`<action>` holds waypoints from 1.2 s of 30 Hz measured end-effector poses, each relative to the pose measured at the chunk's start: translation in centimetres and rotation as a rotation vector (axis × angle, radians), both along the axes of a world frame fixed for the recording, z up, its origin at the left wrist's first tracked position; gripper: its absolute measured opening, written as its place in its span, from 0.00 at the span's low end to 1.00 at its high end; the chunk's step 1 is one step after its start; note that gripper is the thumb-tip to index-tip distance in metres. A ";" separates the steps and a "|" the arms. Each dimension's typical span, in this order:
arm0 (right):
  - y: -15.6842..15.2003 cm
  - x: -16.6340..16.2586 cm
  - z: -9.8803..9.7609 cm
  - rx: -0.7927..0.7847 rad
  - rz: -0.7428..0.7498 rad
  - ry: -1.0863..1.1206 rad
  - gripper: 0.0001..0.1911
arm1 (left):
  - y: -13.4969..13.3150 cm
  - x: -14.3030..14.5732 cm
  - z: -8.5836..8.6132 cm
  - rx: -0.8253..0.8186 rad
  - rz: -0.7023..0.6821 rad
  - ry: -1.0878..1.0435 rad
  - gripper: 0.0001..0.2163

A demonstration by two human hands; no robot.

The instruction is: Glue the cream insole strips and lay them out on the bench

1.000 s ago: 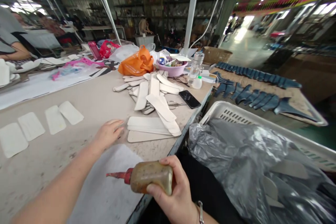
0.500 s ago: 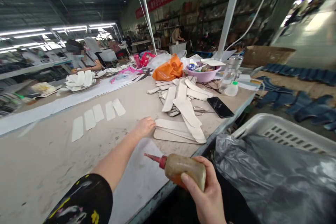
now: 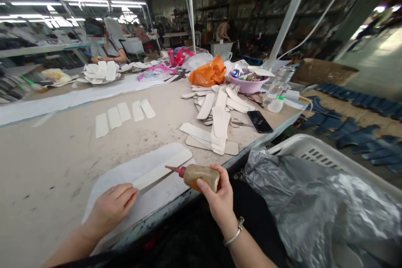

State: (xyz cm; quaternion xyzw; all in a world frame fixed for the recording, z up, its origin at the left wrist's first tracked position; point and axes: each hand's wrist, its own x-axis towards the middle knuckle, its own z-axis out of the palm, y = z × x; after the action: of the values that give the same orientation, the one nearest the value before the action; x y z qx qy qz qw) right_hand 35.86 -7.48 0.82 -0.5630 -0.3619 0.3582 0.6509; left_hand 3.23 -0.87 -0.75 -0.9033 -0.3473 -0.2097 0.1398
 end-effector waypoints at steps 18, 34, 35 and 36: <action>-1.2 -8.7 -2.3 0.312 0.446 -0.629 0.21 | -5.7 -1.2 -2.6 -0.139 0.009 -0.221 0.07; -1.3 -3.3 -1.7 0.222 0.133 -0.903 0.19 | -5.5 -1.5 -3.0 -0.168 0.024 -0.248 0.07; -1.3 -2.8 -1.6 0.210 0.104 -0.915 0.18 | -5.4 -1.5 -3.1 -0.165 0.019 -0.248 0.07; -1.2 -2.3 -1.5 0.197 0.074 -0.923 0.17 | -5.4 -1.6 -3.2 -0.162 0.013 -0.247 0.07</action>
State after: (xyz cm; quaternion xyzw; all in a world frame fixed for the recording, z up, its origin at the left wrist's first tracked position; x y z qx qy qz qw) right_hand 33.55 -8.70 -0.72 -0.5855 -0.6657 0.0573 0.4590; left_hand 1.63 -6.24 -3.98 -0.8766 -0.3836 -0.2896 0.0241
